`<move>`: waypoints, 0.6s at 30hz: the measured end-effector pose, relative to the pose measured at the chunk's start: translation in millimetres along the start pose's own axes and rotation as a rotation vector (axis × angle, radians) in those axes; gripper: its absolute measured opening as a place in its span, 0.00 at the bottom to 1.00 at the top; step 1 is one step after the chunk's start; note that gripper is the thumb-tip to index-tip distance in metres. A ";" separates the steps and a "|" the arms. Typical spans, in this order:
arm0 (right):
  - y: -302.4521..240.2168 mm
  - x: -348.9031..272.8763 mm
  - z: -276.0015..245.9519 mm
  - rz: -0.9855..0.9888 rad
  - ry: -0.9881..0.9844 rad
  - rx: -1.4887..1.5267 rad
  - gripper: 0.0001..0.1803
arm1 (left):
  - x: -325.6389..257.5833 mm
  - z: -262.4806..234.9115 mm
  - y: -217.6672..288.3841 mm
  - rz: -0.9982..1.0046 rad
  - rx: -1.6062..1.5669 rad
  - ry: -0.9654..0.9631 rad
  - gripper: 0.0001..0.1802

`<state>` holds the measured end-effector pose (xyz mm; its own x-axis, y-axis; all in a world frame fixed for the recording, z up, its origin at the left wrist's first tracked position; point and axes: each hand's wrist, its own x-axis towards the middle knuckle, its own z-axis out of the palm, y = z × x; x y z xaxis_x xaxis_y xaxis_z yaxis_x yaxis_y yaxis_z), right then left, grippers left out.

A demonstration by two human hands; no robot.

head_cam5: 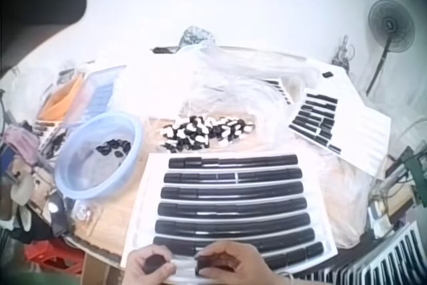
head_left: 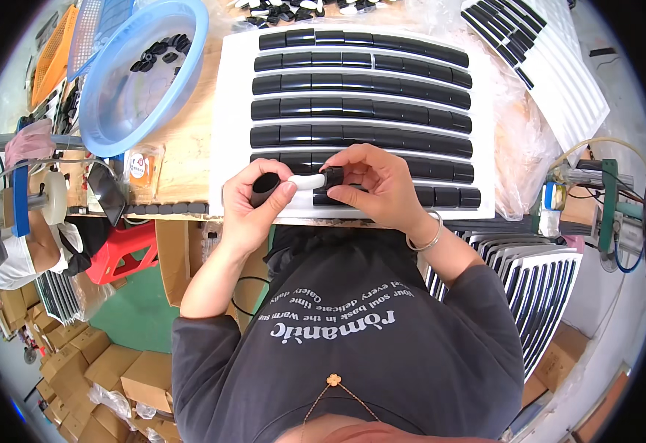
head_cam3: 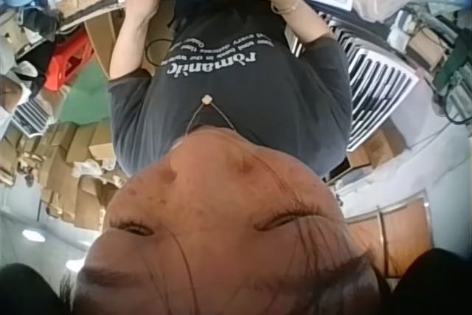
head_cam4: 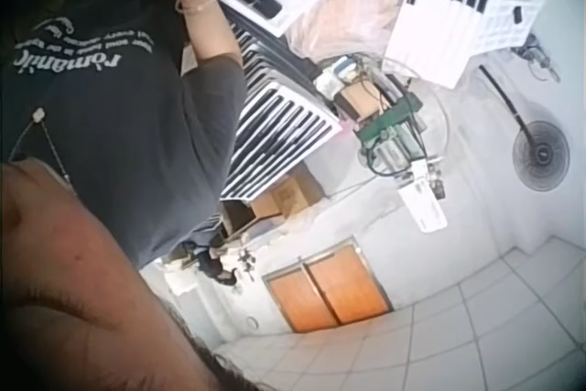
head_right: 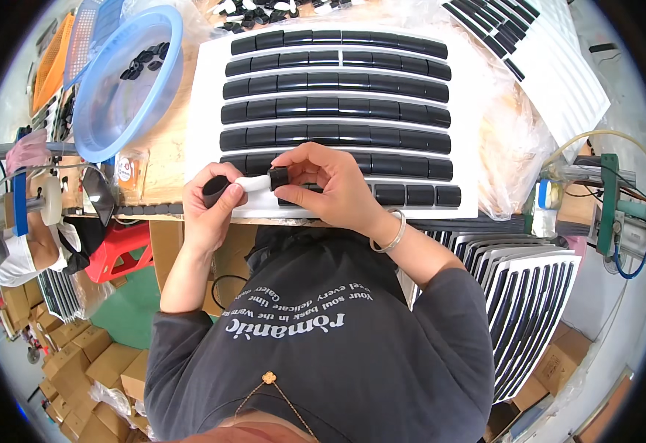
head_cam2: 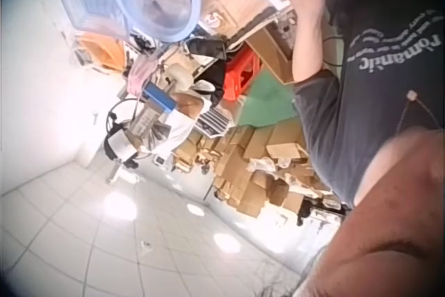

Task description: Assembling small white components into black cylindrical housings and placing them into a tray.

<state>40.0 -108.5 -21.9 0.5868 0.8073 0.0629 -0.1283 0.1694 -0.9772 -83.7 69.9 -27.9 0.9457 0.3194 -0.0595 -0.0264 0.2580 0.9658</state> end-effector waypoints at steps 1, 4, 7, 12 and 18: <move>-0.1 -0.7 0.1 0.019 -0.010 -0.018 0.16 | 0.0 -1.5 -2.9 0.052 0.052 -0.008 0.05; 2.8 -4.8 5.3 -0.053 0.129 -0.057 0.16 | -4.5 0.5 -8.8 0.084 0.087 0.072 0.04; 4.4 -4.0 16.2 -0.146 0.244 -0.106 0.15 | -10.9 13.0 -5.2 0.161 0.181 0.132 0.04; 1.9 -5.3 11.9 -0.027 0.152 0.085 0.16 | -4.7 9.9 16.6 0.238 0.351 0.088 0.21; -7.1 -3.7 2.0 -0.021 0.155 0.011 0.17 | -16.5 6.0 25.3 0.094 0.593 -0.189 0.39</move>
<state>37.2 -111.6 -14.7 0.7055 0.7069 0.0505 -0.1230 0.1923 -0.9736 -98.0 65.6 -0.9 0.9904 0.1358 0.0258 0.0207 -0.3303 0.9437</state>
